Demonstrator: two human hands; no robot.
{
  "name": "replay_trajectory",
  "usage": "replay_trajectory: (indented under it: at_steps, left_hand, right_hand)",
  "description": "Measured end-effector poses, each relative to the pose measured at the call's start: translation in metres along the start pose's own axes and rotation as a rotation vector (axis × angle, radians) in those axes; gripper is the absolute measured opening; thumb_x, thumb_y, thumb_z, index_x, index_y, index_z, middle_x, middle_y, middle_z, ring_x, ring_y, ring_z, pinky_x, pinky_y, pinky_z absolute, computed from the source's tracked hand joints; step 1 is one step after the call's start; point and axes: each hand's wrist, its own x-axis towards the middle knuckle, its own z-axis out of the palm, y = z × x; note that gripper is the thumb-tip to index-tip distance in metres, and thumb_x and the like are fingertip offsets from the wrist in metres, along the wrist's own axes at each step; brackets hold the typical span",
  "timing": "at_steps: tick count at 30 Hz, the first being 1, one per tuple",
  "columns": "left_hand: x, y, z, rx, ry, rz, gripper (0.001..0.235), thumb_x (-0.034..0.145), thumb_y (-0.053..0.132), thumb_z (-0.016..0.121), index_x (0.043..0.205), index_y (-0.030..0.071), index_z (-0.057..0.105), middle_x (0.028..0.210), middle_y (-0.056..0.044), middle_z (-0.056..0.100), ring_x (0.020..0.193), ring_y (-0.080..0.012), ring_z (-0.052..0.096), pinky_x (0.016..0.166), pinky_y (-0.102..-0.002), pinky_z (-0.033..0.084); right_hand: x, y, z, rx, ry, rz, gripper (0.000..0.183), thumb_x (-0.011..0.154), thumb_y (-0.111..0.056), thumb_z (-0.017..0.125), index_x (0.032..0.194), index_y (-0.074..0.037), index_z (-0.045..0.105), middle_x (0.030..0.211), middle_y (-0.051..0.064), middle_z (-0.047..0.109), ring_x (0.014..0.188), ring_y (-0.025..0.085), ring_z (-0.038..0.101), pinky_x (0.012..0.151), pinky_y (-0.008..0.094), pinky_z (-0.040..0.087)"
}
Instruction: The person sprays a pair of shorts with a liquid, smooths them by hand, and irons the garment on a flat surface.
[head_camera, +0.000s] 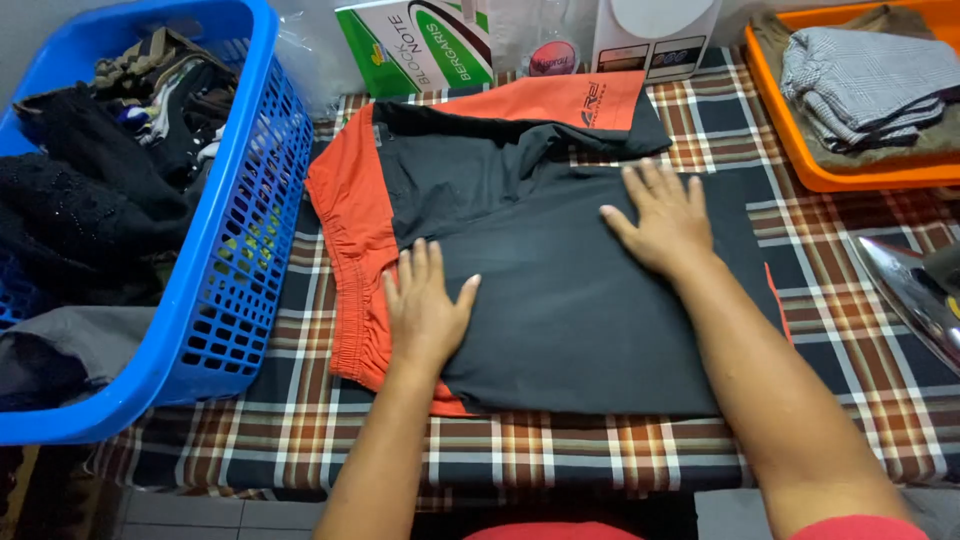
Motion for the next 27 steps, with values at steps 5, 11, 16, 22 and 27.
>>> replay_trajectory:
  at_steps: [5,11,16,22,27]
  left_hand:
    - [-0.006,-0.018,0.011,0.016,0.019,-0.126,0.085,0.098,0.062,0.05,0.155,0.0,0.041,0.164,-0.023,0.035,0.152,-0.044,0.028,0.124,-0.058,0.019]
    - [-0.009,-0.017,0.009,-0.013,0.036,-0.129,0.087,0.097,0.064,0.051,0.155,-0.001,0.041,0.164,-0.023,0.034,0.152,-0.0472,0.025,0.124,-0.058,0.017]
    - [-0.009,-0.017,0.009,-0.01,0.035,-0.114,0.088,0.097,0.064,0.051,0.155,-0.002,0.041,0.164,-0.023,0.033,0.152,-0.0476,0.025,0.124,-0.058,0.017]
    - [-0.002,-0.026,0.026,0.004,0.058,-0.115,0.097,0.093,0.072,0.044,0.156,-0.001,0.033,0.165,-0.02,0.029,0.152,-0.0463,0.02,0.122,-0.057,0.014]
    - [-0.004,-0.026,0.025,-0.014,0.075,-0.093,0.093,0.094,0.068,0.047,0.155,-0.003,0.036,0.164,-0.022,0.031,0.15,-0.0472,0.024,0.122,-0.058,0.016]
  right_hand:
    - [-0.009,0.053,0.016,0.006,0.114,0.094,0.077,0.108,-0.063,0.038,0.16,-0.005,0.046,0.166,0.02,0.039,0.154,0.035,0.033,0.123,0.06,0.019]
    - [-0.044,0.078,0.039,-0.083,0.432,-0.04,0.069,0.11,-0.052,0.051,0.15,0.003,0.058,0.151,0.025,0.057,0.141,0.039,0.052,0.117,0.057,0.034]
    - [-0.112,0.046,0.024,-0.069,0.384,-0.267,0.066,0.101,-0.05,0.058,0.148,-0.004,0.058,0.149,0.021,0.06,0.138,0.037,0.056,0.115,0.053,0.043]
    - [-0.166,0.066,-0.026,-0.045,-0.233,0.0,0.074,0.098,-0.063,0.027,0.163,-0.03,0.014,0.172,-0.002,0.007,0.157,0.019,0.007,0.125,0.048,0.001]
    - [-0.191,0.126,-0.009,-0.18,0.017,0.109,0.072,0.097,-0.058,0.041,0.155,-0.015,0.045,0.162,0.008,0.045,0.151,0.025,0.039,0.123,0.054,0.021]
